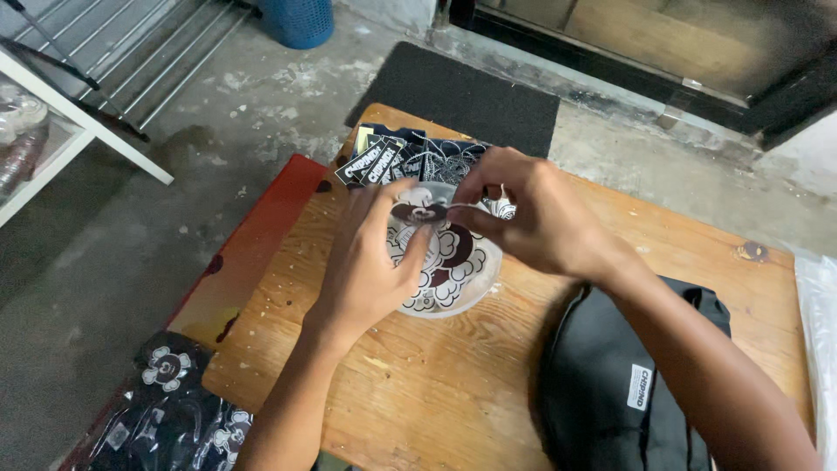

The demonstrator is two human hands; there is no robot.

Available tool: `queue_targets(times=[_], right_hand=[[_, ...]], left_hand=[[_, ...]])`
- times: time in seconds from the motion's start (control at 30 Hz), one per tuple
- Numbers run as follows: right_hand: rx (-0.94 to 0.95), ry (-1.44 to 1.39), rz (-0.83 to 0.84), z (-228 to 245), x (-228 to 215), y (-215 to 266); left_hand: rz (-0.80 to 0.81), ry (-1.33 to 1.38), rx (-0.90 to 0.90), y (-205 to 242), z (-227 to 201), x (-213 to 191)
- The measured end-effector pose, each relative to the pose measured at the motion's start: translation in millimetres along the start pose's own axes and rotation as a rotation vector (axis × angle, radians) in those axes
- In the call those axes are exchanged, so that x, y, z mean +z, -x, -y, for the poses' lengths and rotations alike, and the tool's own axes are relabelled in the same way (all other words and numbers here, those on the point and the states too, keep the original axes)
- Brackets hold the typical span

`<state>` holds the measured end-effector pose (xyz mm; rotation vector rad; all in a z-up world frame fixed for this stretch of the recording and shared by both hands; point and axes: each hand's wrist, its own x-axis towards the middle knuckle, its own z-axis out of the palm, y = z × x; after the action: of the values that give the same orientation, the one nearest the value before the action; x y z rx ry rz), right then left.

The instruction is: The person cleans a black bag with a brush and a cloth, then attaches a keychain to it. They then place the bag into a plastic bag and seal it.

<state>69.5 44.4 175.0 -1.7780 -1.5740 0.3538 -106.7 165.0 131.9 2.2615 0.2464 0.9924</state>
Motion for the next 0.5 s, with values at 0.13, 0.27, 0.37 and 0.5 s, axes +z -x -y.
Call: queue_targets(times=[0.13,0.27,0.37,0.5], right_hand=[[0.023,-0.275,0.132,0.8,-24.2,-20.9],[0.064,-0.022,-0.077,-58.4,-4.6,-58.0],[-0.014,0.206,-0.101,-95.8,29.9,-85.9],[0.125,0.42,-0.144,-120.5,67.3,-114.0]], left_hand=[[-0.004,0.267,-0.097,6.6,8.1,-5.3],[0.064,0.506,-0.212,5.7,8.7,-13.7],[-0.008,0.565,-0.28,8.2,18.1,-8.2],[-0.129,0.623,-0.39,11.4,22.9,-3.4]])
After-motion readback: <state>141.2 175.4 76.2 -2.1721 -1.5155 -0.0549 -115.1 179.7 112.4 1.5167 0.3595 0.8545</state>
